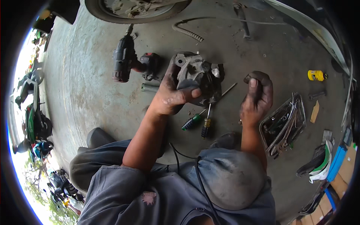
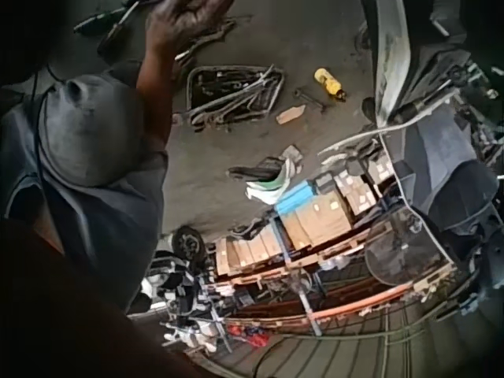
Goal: The person removes a brake caliper from a motorcycle using a power tool, then cleans the caliper housing and brake pads with a wire brush and screwdriver by hand.
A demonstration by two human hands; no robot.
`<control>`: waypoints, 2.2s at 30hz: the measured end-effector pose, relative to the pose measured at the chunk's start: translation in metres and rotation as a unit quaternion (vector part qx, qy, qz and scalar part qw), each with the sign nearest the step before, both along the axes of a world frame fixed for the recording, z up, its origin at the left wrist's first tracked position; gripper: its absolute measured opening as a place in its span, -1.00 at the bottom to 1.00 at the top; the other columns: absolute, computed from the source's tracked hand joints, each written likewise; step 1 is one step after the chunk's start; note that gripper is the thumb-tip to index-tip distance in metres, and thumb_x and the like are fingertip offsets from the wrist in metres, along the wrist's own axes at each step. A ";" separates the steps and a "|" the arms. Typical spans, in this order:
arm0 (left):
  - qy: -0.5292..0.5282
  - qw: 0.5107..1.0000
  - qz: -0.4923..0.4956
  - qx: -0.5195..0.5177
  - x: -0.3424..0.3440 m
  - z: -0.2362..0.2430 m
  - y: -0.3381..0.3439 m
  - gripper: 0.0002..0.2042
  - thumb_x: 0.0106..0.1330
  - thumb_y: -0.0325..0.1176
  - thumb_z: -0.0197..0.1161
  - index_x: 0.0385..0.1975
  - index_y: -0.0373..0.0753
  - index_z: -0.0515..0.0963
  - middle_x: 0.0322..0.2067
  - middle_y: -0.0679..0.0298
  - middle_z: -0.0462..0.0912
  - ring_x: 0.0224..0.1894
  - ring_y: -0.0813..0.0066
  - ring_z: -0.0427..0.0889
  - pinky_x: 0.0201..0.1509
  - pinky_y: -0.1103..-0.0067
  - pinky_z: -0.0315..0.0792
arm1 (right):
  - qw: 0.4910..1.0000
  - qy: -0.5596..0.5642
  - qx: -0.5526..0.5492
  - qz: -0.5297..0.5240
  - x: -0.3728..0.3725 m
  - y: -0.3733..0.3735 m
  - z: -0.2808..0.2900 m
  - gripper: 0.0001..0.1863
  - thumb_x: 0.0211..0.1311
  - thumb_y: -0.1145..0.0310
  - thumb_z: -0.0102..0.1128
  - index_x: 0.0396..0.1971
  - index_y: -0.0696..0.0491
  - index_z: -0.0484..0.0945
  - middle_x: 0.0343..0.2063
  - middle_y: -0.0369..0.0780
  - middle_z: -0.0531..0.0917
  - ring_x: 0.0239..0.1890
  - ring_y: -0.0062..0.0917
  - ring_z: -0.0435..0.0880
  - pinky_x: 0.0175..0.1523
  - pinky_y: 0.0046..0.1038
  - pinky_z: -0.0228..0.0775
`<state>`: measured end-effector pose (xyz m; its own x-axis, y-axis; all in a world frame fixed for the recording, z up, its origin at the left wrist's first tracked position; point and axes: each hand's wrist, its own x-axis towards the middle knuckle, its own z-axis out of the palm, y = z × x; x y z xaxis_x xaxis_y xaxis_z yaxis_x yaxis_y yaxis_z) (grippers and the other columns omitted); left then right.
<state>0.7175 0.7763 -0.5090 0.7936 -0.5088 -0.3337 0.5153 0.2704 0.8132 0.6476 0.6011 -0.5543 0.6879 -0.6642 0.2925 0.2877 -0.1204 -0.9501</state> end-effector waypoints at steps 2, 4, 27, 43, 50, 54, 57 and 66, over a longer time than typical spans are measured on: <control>-0.107 0.992 -0.061 -0.029 -0.008 -0.014 -0.021 -0.10 -0.25 -0.39 0.50 0.18 -0.33 0.12 0.05 0.20 0.41 0.09 0.38 0.40 0.22 0.45 0.24 | 0.991 -0.048 -0.121 0.036 -0.031 -0.019 0.018 -0.84 0.14 0.51 0.20 -0.29 0.18 0.47 -0.42 -0.22 0.53 -0.37 -0.51 0.50 -0.24 -0.54 0.35; -0.210 0.971 -0.104 -0.033 -0.016 -0.018 -0.042 0.00 -0.32 -0.33 0.55 0.21 -0.33 0.06 0.05 0.17 0.40 0.10 0.36 0.38 0.23 0.45 0.21 | 0.977 -0.075 -0.191 0.052 -0.051 -0.031 0.033 -0.81 0.08 0.54 0.25 -0.29 0.17 0.47 -0.42 -0.21 0.55 -0.37 -0.48 0.53 -0.26 -0.51 0.38; -0.143 0.983 -0.092 -0.072 -0.002 -0.016 -0.035 0.01 -0.27 -0.25 0.51 0.24 -0.42 0.08 0.05 0.06 0.42 0.06 0.25 0.48 0.16 0.42 0.37 | 0.971 0.229 0.069 -0.024 -0.079 -0.089 -0.038 -0.90 0.21 0.53 0.13 -0.27 0.15 0.53 -0.50 -0.36 0.57 -0.55 -0.76 0.45 -0.46 -0.68 0.29; -0.109 0.994 0.006 -0.014 0.007 -0.036 -0.013 -0.19 -0.17 -0.37 0.35 0.18 -0.39 0.16 -0.08 0.09 0.46 -0.07 0.29 0.50 0.02 0.45 0.41 | 0.830 0.353 -0.431 0.025 0.019 -0.101 -0.209 -0.77 0.08 0.35 0.18 -0.27 0.14 0.58 -0.22 -0.06 0.60 -0.10 -0.18 0.55 -0.01 -0.26 0.43; -0.044 0.996 -0.034 -0.065 0.008 -0.043 -0.027 -0.19 -0.16 -0.38 0.38 0.19 -0.31 0.16 -0.04 0.13 0.46 -0.03 0.29 0.51 0.08 0.42 0.39 | 0.782 0.408 -0.460 0.102 0.031 -0.116 -0.204 -0.90 0.09 0.44 0.10 -0.44 0.14 0.54 -0.32 -0.06 0.59 -0.19 -0.15 0.58 -0.12 -0.23 0.49; -0.041 0.998 -0.024 -0.033 0.005 -0.041 -0.030 -0.11 -0.26 -0.10 0.37 0.18 -0.35 0.24 -0.06 0.09 0.46 0.01 0.24 0.49 0.18 0.38 0.36 | 0.802 0.392 -0.443 0.087 0.029 -0.103 -0.200 -0.90 0.10 0.45 0.12 -0.41 0.16 0.52 -0.34 -0.05 0.58 -0.24 -0.14 0.58 -0.13 -0.23 0.47; -0.008 0.996 -0.048 -0.077 0.001 -0.040 -0.032 -0.11 -0.30 -0.09 0.38 0.16 -0.34 0.26 -0.01 0.06 0.45 0.05 0.18 0.48 0.22 0.31 0.34 | 0.849 0.366 -0.380 0.032 0.022 -0.109 -0.186 -0.88 0.13 0.43 0.14 -0.38 0.17 0.51 -0.37 -0.05 0.57 -0.30 -0.16 0.57 -0.20 -0.25 0.44; -0.003 0.992 -0.092 -0.083 -0.011 -0.043 -0.029 -0.01 -0.22 -0.17 0.43 0.29 -0.28 0.04 0.06 0.10 0.41 0.10 0.25 0.45 0.24 0.40 0.27 | 0.981 0.001 -0.140 0.136 -0.017 -0.043 0.014 -0.83 0.19 0.35 0.21 -0.31 0.12 0.51 -0.37 -0.26 0.54 -0.34 -0.42 0.53 -0.17 -0.49 0.39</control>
<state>0.7069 0.7472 -0.5518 0.6838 -0.6931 -0.2279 0.5633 0.3030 0.7687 0.6308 0.5577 -0.5406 0.8293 -0.3502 0.4355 0.3431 -0.2962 -0.8914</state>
